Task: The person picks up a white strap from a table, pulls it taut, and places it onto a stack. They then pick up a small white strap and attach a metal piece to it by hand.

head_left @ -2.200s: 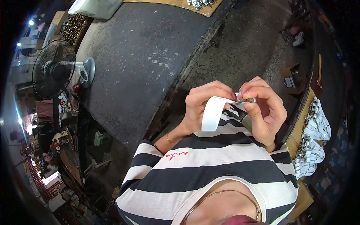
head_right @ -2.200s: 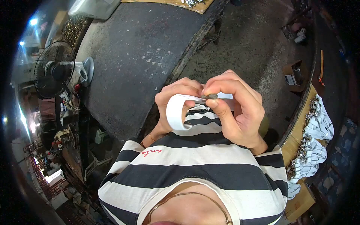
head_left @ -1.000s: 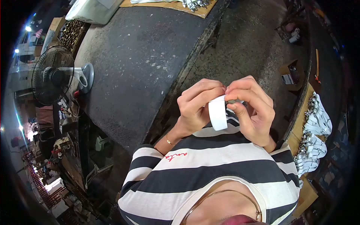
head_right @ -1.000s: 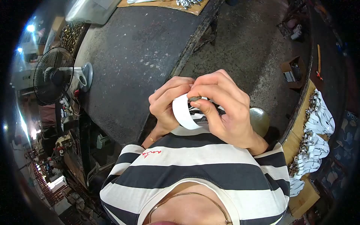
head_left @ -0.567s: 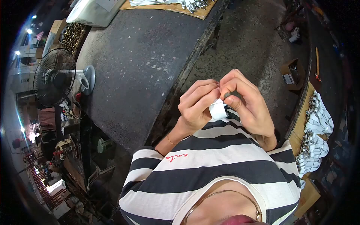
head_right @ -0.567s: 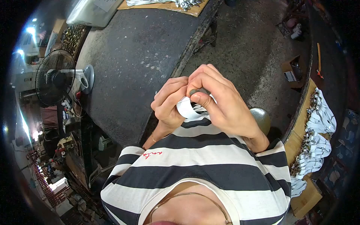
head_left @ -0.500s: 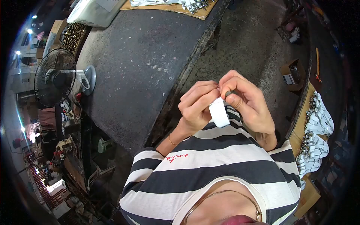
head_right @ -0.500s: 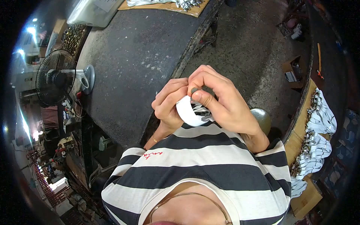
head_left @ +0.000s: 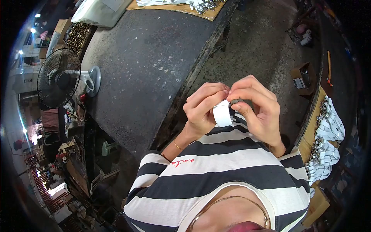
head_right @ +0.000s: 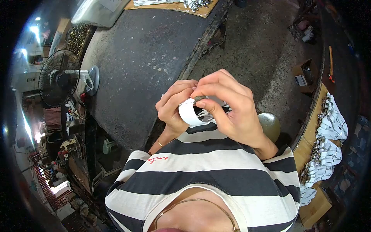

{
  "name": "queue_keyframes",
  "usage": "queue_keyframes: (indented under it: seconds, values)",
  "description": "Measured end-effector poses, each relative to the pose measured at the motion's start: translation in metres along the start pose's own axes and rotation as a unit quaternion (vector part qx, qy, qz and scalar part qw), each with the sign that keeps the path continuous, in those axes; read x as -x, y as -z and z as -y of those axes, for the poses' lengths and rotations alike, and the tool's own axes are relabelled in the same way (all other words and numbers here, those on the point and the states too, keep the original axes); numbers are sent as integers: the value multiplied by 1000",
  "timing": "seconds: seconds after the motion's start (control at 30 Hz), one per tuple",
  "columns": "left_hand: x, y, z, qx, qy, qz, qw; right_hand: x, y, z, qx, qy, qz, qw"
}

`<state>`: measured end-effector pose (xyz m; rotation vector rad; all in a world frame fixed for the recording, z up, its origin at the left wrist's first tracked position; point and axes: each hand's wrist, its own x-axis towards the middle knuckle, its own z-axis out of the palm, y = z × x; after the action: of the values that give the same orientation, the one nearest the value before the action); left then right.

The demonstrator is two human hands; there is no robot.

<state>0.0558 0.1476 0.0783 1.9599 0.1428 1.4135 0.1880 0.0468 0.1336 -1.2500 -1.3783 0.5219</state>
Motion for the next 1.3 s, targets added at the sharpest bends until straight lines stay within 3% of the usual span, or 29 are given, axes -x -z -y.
queue_keyframes:
  seconds: [0.1, 0.23, 0.33, 0.4, 0.47, 0.63, 0.73, 0.9, 0.97, 1.07, 1.3]
  values:
    - [-1, 1, -1, -25, -13, 1, 1000, -2, -6, 3, 71, 64, -22, 995]
    - [-2, 6, -5, -75, -22, 12, 997, -4, -13, 0, 66, 65, -7, 996]
    - [1, 4, -2, -87, -23, -4, 996, -4, -17, -2, 43, 9, -2, 999]
    - [3, 4, -1, -87, -20, -10, 996, -2, -18, -7, -52, -58, 19, 997]
    - [5, 5, -3, -58, 25, -11, 998, 1, -24, -13, -97, -70, 12, 993]
    - [4, 7, -3, -37, 28, -7, 999, 4, -18, -17, -274, -137, -20, 952]
    - [3, 8, -5, -26, 35, -9, 999, 1, -16, -16, -178, -70, -2, 982]
    - [3, 8, -3, -16, 32, -12, 999, 3, -18, -9, -160, -62, -10, 985]
    - [2, 9, -2, -44, 14, -13, 999, 3, -18, -8, -58, -18, -35, 998]
    - [1, 11, -2, -88, -12, 2, 996, 6, -19, -5, -11, -1, -52, 999]
    - [2, 9, 1, -12, 15, -15, 1000, 6, -12, -15, -211, -49, -32, 976]
